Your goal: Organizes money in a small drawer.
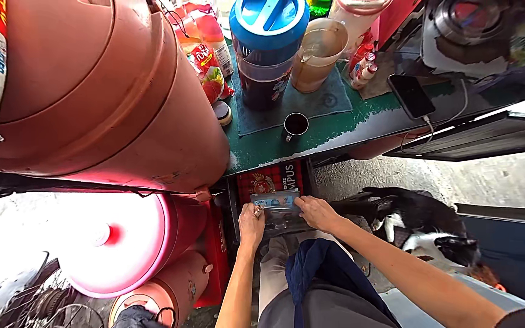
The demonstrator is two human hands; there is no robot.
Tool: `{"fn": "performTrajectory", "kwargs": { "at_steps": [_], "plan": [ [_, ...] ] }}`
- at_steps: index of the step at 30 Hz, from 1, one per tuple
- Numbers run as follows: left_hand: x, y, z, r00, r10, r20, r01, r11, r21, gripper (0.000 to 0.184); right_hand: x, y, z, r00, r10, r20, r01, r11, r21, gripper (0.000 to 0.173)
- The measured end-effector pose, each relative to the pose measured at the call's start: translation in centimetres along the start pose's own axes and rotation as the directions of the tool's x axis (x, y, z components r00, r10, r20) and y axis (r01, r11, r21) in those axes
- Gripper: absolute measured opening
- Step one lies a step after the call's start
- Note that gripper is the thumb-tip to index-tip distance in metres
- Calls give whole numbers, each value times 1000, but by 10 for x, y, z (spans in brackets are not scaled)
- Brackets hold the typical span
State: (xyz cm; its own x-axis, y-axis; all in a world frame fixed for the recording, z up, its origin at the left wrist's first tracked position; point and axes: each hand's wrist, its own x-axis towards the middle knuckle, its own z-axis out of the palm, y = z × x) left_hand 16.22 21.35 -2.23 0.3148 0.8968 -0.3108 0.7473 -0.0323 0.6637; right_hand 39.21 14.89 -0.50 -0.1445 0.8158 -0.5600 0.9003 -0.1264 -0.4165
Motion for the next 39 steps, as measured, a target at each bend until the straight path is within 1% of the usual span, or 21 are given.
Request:
{"fn": "performTrajectory", "kwargs": {
  "at_steps": [2, 3, 4, 6, 7, 10, 13, 15, 17, 19, 21, 23, 25, 26, 27, 29, 31, 34, 36, 37, 39],
  "plan": [
    [-1, 4, -7, 999, 46, 27, -47, 997, 69, 40, 1, 8, 19, 958, -169, -233, 175, 985, 4, 21],
    [-3, 4, -10, 996, 90, 29, -92, 994, 66, 50, 1, 10, 27, 929, -212, -303, 220, 976, -8, 20],
    [-4, 3, -13, 990, 140, 29, -141, 989, 34, 58, 1, 13, 32, 918, -221, -329, 232, 973, -6, 21],
    [-5, 5, -18, 981, 190, 23, -187, 977, -99, 72, -1, 14, 34, 937, -173, -304, 193, 980, 36, 24],
    [-6, 7, -21, 982, 184, 39, -174, 969, -177, 72, -3, 14, 34, 948, -144, -284, 168, 984, 59, 28],
    [1, 16, -27, 980, 108, 164, -51, 946, -319, 47, -6, 12, 33, 956, -125, -267, 152, 985, 83, 34],
    [15, 18, -23, 940, 103, 326, 56, 895, -443, 37, -5, 7, 35, 936, -147, -319, 175, 983, 61, 32],
    [23, 18, -19, 905, 114, 409, 127, 846, -517, 30, -5, 2, 31, 946, -136, -294, 153, 988, 37, 33],
    [28, 16, -19, 864, 142, 483, 143, 851, -506, 28, -4, -4, 27, 954, -149, -260, 158, 987, 15, 31],
    [30, 14, -18, 835, 145, 531, 122, 891, -436, 27, -5, -9, 23, 969, -146, -202, 160, 985, 58, 30],
    [31, 12, -19, 815, 132, 564, 136, 903, -408, 26, -7, -15, 19, 986, -89, -139, 115, 976, 185, 45],
    [31, 12, -19, 805, 137, 578, 158, 889, -430, 28, -8, -21, 15, 991, 12, -131, 32, 945, 325, 69],
    [29, 14, -20, 799, 160, 579, 162, 870, -465, 32, -7, -28, 13, 987, 84, -140, -22, 919, 394, 84],
    [28, 14, -20, 793, 176, 584, 164, 860, -483, 33, -5, -30, 12, 986, 94, -134, -34, 918, 396, 83],
    [27, 14, -19, 791, 187, 583, 161, 855, -493, 34, -3, -32, 11, 989, 92, -116, -40, 920, 389, 74],
    [24, 12, -16, 808, 182, 560, 131, 872, -472, 34, 3, -34, 8, 994, 83, -73, -50, 926, 375, 48],
    [23, 8, -13, 825, 165, 540, 67, 921, -384, 37, 7, -28, 3, 993, 89, -72, -51, 906, 420, 36],
    [14, 8, -15, 842, 135, 522, -27, 978, -209, 45, 5, -15, -7, 974, 204, -95, -104, 782, 615, 40],
    [7, 9, -16, 836, 155, 526, -124, 988, -93, 38, 4, -5, -11, 943, 307, -130, -104, 640, 761, 53],
    [3, 9, -14, 830, 167, 532, -182, 983, -26, 36, 3, 0, -13, 925, 348, -154, -98, 610, 786, 55],
    [-5, 8, -9, 824, 198, 531, -302, 946, 116, 32, -1, 6, -22, 898, 381, -218, -134, 710, 691, 45]
  ]
}}
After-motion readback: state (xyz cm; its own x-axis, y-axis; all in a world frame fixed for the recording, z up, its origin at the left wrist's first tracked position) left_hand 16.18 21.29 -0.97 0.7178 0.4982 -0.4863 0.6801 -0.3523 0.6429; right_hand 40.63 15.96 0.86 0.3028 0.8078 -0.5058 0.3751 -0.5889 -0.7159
